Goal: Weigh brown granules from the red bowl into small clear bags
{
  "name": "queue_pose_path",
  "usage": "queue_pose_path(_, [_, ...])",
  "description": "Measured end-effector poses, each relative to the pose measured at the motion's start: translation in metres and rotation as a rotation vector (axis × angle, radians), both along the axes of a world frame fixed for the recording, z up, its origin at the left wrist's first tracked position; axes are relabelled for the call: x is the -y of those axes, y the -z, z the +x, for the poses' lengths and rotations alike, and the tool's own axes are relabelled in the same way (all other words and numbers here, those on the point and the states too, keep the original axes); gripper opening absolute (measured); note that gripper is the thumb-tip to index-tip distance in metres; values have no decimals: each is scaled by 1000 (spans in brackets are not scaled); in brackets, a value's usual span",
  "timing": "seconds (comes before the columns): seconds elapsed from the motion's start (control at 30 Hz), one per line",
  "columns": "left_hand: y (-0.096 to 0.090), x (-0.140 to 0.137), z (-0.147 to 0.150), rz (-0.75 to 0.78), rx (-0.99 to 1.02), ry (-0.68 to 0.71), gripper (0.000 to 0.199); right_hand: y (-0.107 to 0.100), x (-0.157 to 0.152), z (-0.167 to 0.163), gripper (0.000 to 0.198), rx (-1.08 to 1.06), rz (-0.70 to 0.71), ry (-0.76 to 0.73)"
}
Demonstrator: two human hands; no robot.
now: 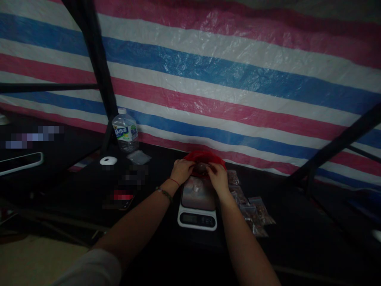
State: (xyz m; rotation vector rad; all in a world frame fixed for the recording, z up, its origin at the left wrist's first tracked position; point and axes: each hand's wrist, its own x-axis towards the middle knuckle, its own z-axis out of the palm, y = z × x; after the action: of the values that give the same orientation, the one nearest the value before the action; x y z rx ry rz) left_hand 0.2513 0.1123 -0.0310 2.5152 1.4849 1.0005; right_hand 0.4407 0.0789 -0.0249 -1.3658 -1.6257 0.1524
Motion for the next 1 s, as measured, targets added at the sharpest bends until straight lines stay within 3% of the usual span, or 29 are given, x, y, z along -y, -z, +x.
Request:
queue_pose_path(0.13, [-1,1,-3,60,88,-86,22,0,0,4,29,-74,-111,-41])
queue_pose_path(0.27, [-2,1,-8,114,148,-162,24,1,1,7,37,-130,-9,78])
queue_pose_path(0.5, [7,-3,-10,-106,123,-154,25,0,2,13,40,-141,-19,229])
queue_pose_path(0.6, [8,-5,-8,-148,157,-133,26,0,2,13,39,-130,-61,197])
queue_pose_path(0.8, [3,-7,1,0,480,-13,37,-2,6,10,38,-130,11,191])
queue_pose_path(1.0, [8,-11,4,-154,783,-1,39,-7,9,11,39,-103,42,216])
